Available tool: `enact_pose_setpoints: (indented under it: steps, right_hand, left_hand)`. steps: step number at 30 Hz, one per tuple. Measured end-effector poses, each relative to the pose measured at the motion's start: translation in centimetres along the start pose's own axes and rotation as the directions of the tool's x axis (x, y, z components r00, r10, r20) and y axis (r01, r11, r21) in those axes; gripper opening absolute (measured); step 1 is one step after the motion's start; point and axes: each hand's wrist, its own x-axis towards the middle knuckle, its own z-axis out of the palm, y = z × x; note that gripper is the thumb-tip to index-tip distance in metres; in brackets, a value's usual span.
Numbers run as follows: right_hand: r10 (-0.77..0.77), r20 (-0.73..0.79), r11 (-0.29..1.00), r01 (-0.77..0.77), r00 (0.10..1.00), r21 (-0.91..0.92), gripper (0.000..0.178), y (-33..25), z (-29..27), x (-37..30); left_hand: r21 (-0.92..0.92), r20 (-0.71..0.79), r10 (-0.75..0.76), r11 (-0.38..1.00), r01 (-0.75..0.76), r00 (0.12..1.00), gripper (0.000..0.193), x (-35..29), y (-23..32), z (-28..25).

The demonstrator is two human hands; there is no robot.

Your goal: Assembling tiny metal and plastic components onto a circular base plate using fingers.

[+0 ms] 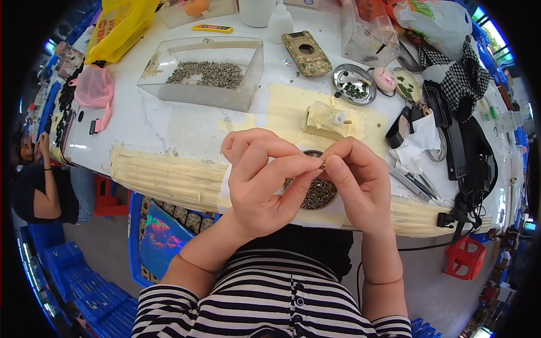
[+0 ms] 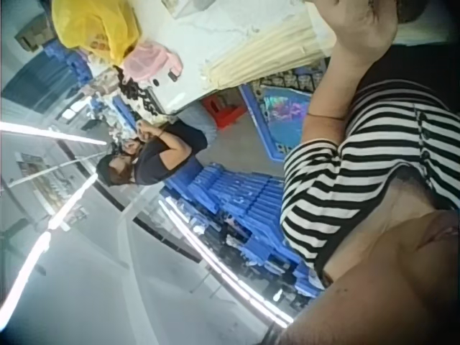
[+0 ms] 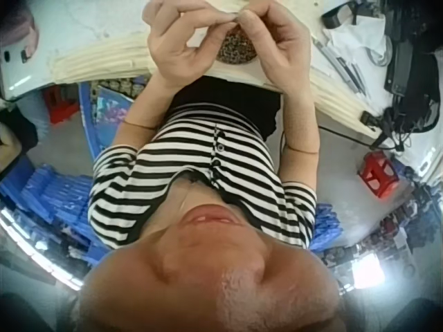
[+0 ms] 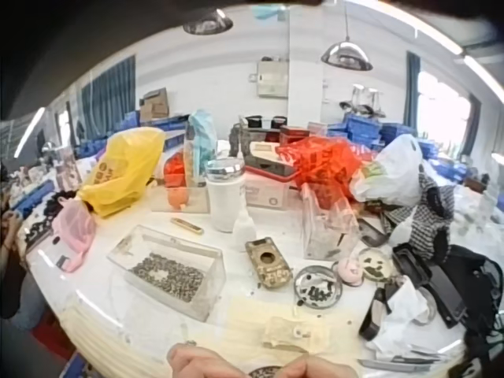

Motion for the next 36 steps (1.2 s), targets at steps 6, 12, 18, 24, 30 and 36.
enact_pose_setpoints:
  steps: [6, 12, 18, 24, 30, 36]
  right_hand:
    - [0.014, 0.042, 0.994, -0.018, 0.999, 0.105, 0.012, 0.0, -0.3, -0.3]
    - [-0.322, -0.027, 0.905, 0.299, 0.946, -0.303, 0.007, 0.8, -0.4, 0.0]
    - [-0.334, -0.064, 0.894, 0.294, 0.94, -0.339, 0.006, 1.2, 0.2, 0.1]
    - [-0.25, -0.064, 0.947, 0.23, 0.966, -0.224, 0.009, 1.3, 0.3, 0.0]
    - [-0.145, -0.049, 0.986, 0.14, 0.988, -0.09, 0.013, 1.0, 0.5, -0.1]
    - [-0.089, -0.019, 0.995, 0.088, 0.996, -0.053, 0.016, 0.7, 0.3, -0.2]
  left_hand:
    - [-0.061, 0.026, -0.008, 0.998, 0.01, 1.0, 0.025, -0.1, 0.1, -0.2]
    - [0.039, -0.022, -0.004, 0.999, 0.005, 1.0, 0.022, 0.0, 0.0, 0.3]
    - [0.0, -0.022, -0.042, 0.999, 0.042, 0.999, 0.02, -0.1, -0.2, 0.3]
    - [-0.017, -0.014, -0.061, 0.998, 0.061, 0.998, 0.02, -0.1, -0.2, 0.2]
    - [-0.046, 0.005, -0.072, 0.996, 0.073, 0.997, 0.02, -0.1, -0.3, 0.1]
    - [-0.07, 0.019, -0.079, 0.994, 0.081, 0.997, 0.019, -0.1, -0.4, 0.0]
